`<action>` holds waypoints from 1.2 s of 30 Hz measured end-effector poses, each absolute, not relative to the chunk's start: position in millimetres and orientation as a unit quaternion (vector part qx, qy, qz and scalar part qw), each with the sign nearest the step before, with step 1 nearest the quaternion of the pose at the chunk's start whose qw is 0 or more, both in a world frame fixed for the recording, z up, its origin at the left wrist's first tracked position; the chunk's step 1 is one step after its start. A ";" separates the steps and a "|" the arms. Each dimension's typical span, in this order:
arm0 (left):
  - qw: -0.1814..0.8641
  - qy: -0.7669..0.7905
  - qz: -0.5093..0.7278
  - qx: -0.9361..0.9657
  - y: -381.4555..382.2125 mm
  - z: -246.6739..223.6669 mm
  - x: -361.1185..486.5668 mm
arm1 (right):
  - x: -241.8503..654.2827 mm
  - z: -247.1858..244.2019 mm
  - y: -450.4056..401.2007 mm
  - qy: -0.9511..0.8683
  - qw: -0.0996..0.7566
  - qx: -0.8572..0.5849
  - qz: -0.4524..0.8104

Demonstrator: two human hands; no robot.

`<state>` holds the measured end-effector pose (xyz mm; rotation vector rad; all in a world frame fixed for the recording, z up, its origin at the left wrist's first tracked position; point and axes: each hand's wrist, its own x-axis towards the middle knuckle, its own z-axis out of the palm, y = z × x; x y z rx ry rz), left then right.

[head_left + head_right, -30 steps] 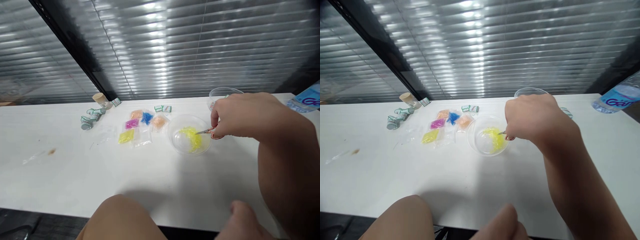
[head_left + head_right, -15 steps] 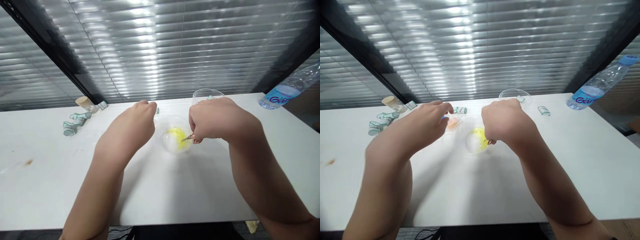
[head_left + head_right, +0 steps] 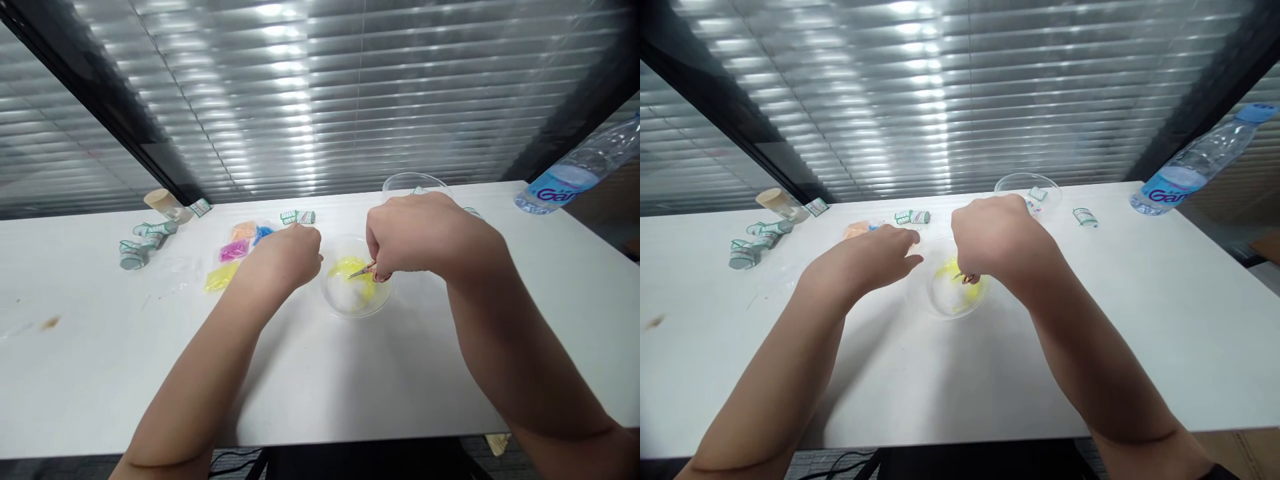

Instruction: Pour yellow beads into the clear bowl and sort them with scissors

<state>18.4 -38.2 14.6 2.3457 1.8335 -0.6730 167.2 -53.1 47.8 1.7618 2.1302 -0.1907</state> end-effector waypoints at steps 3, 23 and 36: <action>0.036 0.596 -0.211 0.774 -43.0 16.3 18.3 | 169.6 49.1 -54.4 0.753 0.179 0.630 -0.065; 0.020 0.580 -0.199 0.789 -41.6 12.9 31.5 | 169.6 49.6 -59.2 0.765 0.182 0.614 -0.065; 0.023 0.596 -0.231 0.769 -47.4 17.2 34.4 | 171.1 47.9 -56.6 0.776 0.185 0.599 -0.074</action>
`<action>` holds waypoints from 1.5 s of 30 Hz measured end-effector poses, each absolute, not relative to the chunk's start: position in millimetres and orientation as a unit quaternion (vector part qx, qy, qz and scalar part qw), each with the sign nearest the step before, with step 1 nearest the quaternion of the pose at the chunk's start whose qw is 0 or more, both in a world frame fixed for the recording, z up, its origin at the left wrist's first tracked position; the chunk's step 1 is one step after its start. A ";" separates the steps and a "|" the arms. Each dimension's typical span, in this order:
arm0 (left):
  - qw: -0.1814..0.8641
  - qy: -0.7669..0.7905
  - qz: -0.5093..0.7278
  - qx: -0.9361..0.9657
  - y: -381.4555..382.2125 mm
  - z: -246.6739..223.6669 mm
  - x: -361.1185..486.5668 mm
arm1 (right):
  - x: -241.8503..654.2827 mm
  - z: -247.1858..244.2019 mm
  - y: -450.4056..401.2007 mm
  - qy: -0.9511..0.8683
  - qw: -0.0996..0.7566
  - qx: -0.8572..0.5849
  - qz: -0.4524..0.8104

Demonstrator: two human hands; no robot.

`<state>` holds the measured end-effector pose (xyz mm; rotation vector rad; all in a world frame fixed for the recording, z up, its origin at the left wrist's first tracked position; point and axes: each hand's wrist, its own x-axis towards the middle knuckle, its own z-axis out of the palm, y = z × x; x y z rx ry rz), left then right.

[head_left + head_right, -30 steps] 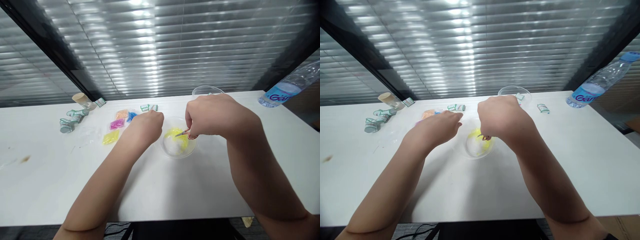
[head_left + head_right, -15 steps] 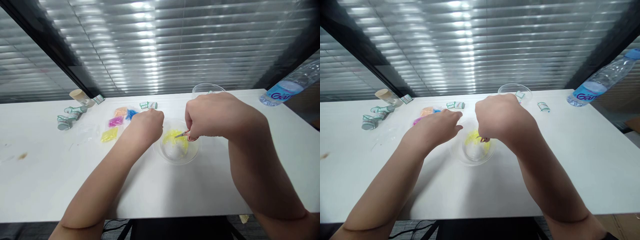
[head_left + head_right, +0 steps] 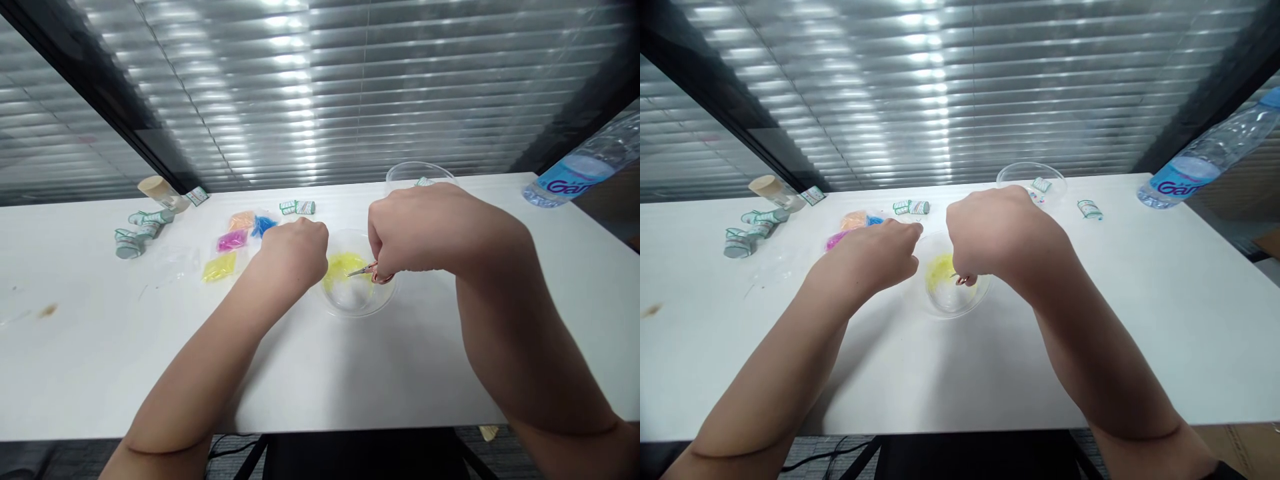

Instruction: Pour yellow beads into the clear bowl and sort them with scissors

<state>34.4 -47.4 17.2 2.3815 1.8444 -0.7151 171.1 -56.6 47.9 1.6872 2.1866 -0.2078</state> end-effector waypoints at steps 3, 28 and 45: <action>0.021 0.595 -0.221 0.772 -49.6 18.1 34.5 | 170.1 48.7 -55.8 0.774 0.193 0.597 -0.080; -0.082 0.574 -0.123 0.806 -59.3 23.2 30.3 | 172.8 46.1 -51.5 0.772 0.190 0.600 -0.090; -0.059 0.550 -0.002 0.833 -66.0 25.7 33.0 | 257.8 74.1 -55.0 0.770 -0.009 0.600 -0.217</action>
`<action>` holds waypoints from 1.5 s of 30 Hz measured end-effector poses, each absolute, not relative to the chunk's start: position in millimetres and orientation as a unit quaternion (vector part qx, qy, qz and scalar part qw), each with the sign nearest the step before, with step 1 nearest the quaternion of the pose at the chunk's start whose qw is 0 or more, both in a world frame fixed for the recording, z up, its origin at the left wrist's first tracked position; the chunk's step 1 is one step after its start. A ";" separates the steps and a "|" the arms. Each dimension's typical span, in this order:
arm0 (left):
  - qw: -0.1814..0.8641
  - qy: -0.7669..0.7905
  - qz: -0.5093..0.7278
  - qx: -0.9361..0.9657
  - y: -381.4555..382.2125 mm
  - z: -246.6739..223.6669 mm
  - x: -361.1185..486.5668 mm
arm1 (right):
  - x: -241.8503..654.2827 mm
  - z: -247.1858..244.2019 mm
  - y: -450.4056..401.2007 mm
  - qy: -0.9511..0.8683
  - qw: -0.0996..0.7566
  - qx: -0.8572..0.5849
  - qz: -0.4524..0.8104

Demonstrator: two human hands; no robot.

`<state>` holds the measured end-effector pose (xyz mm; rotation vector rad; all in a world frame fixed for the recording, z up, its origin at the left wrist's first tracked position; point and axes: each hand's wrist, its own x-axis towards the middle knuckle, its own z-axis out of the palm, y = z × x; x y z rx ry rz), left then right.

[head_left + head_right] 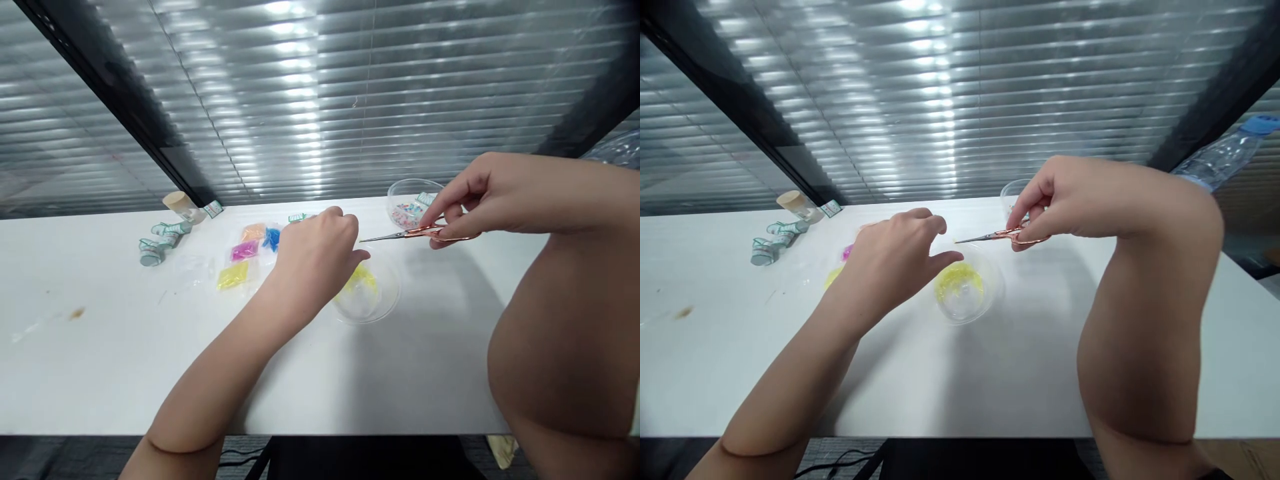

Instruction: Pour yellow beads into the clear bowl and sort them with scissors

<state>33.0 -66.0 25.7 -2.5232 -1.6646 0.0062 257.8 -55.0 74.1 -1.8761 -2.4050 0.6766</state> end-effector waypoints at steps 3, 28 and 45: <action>0.062 -0.546 0.001 -0.836 -65.5 26.4 34.8 | 257.5 74.8 -57.1 -0.770 0.027 -0.596 0.225; 0.161 -0.409 -0.033 -0.898 -59.9 29.5 31.6 | 265.6 74.2 -59.0 -0.765 0.037 -0.575 0.287; 0.187 -0.330 -0.104 -0.920 -58.1 26.5 20.9 | 271.1 71.2 -51.5 -0.772 0.037 -0.536 0.340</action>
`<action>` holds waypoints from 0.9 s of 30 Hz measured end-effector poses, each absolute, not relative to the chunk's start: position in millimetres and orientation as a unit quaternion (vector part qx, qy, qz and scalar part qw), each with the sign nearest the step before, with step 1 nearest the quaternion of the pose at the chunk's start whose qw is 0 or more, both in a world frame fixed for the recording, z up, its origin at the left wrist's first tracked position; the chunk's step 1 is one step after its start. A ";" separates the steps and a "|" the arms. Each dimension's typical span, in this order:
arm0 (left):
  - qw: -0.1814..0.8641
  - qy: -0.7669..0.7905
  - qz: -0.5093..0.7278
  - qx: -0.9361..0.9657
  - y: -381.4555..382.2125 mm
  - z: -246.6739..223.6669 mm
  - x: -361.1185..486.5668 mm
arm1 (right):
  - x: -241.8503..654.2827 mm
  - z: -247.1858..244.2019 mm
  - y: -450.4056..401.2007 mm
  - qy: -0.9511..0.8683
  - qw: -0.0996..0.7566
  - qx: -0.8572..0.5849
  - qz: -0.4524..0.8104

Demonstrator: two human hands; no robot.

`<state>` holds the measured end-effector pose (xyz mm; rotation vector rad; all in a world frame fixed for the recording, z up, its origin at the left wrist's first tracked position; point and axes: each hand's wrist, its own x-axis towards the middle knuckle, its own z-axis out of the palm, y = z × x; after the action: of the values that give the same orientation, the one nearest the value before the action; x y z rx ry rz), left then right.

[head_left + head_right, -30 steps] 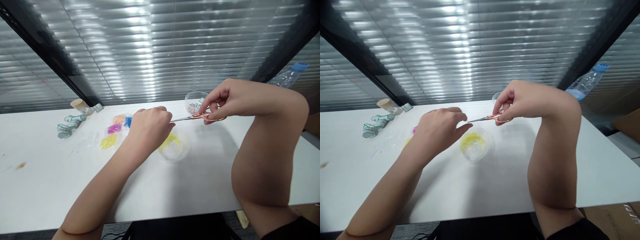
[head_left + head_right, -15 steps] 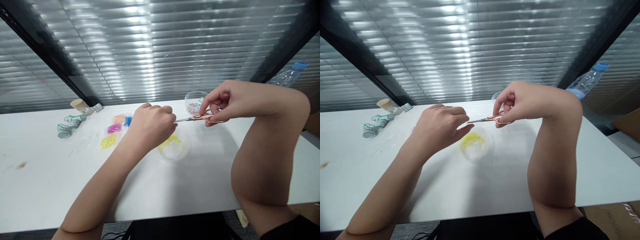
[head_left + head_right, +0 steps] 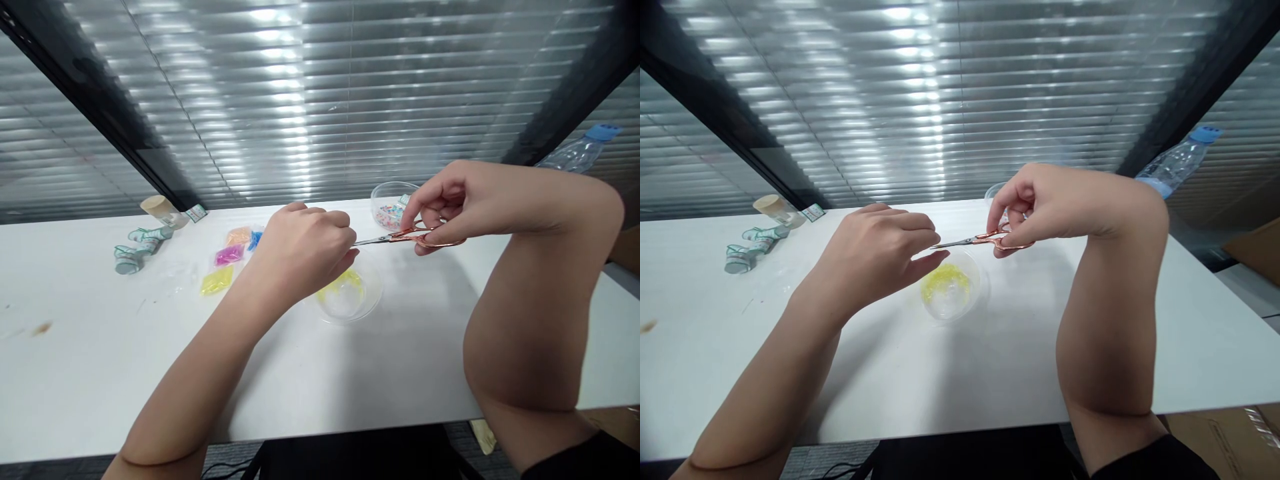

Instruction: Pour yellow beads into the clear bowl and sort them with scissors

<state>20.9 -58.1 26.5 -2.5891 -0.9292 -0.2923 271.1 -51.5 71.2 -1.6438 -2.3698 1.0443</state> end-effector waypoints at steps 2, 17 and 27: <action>0.192 -0.321 -0.111 -0.921 -58.1 26.2 19.6 | 270.6 71.8 -51.8 -0.773 0.037 -0.533 0.342; 0.183 -0.310 -0.114 -0.926 -59.2 26.1 20.1 | 272.4 69.7 -47.1 -0.784 0.041 -0.504 0.361; 0.154 -0.352 -0.062 -0.921 -59.6 29.4 24.7 | 269.8 74.8 -48.9 -0.773 0.000 -0.504 0.384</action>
<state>24.7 -59.6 29.4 -2.6411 -1.0089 -0.1782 269.8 -48.9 74.8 -1.5842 -2.4293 1.2066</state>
